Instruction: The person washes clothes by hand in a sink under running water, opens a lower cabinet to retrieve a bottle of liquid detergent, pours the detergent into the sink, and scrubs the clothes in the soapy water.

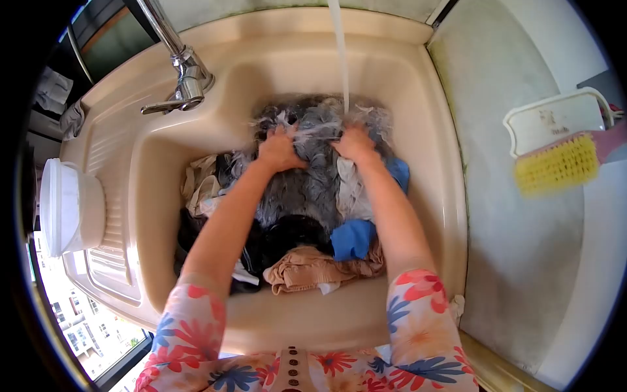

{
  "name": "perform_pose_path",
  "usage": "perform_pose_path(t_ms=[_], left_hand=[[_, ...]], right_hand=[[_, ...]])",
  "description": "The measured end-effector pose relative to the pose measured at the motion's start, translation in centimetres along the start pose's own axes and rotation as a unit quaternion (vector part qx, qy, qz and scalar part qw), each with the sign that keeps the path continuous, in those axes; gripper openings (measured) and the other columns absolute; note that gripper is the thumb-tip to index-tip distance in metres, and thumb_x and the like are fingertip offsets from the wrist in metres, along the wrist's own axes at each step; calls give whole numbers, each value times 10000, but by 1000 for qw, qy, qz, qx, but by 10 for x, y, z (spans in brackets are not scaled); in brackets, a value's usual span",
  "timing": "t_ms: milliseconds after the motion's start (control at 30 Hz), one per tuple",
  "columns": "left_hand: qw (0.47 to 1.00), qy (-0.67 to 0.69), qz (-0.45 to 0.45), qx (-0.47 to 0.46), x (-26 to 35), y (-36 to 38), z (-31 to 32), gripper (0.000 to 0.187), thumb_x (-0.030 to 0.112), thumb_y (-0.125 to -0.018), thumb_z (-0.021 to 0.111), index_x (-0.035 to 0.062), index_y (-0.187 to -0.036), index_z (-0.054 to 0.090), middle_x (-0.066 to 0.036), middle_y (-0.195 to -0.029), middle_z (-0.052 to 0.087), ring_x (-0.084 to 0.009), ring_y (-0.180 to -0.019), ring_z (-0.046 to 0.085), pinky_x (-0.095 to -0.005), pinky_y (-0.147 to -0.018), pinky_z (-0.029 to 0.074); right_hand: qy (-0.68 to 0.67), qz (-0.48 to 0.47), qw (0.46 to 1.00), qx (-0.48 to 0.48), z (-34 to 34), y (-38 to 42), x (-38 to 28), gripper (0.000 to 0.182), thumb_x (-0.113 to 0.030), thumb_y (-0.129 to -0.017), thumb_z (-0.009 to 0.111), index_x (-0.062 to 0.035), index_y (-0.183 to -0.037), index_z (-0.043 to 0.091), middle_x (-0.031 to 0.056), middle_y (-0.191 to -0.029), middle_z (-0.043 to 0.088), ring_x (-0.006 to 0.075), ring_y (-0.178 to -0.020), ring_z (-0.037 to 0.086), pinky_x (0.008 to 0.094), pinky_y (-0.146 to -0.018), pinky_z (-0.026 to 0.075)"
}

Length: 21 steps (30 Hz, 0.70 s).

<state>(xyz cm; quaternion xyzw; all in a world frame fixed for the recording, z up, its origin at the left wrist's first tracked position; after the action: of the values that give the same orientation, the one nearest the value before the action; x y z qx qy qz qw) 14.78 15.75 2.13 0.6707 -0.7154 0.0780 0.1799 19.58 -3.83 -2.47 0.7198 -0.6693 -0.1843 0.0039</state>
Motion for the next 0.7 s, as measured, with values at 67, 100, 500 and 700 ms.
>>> perform_pose_path(t_ms=[67,100,500,700], left_hand=[[991,6,-58,-117,9,-5,3,587,280,-633,689,159,-1172,491,-146,-1147,521,-326,-1060,496,-440,-860,437],[994,-4,-49,-102,9,0,9,563,260,-635,677,140,-1152,485,-156,-1119,532,-329,-1039,512,-433,-845,446],[978,-25,201,-43,19,165,-60,484,231,-524,720,54,-904,479,-147,-776,565,-320,-752,588,-397,-665,480],[966,-24,252,-56,18,169,-29,377,162,-537,665,55,-849,483,-146,-726,561,-311,-680,595,-390,-606,479]], right_hand=[[-9,-5,996,-84,6,-5,7,424,-341,-753,586,-17,-1027,590,240,-1174,492,390,-1087,471,439,-853,423],[-12,-10,992,-124,9,-3,8,398,-328,-762,577,-2,-989,605,253,-1129,522,385,-1046,509,430,-836,437],[37,-262,964,-17,-60,222,-40,318,-322,-717,602,-7,-731,641,179,-784,622,335,-704,606,427,-620,483],[172,-206,945,-186,-3,209,-49,222,-284,-688,597,-75,-671,669,146,-762,645,276,-753,628,379,-638,487]])
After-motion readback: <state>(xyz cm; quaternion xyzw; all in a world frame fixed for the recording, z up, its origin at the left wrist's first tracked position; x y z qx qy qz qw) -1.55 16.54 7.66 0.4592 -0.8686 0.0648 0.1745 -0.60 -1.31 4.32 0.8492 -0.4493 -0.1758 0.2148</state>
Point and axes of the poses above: each hand's wrist, its own y-axis away from the middle knuckle, its own z-axis out of the palm, x = y × z, the point moved 1 cm from there along -y, towards the middle knuckle
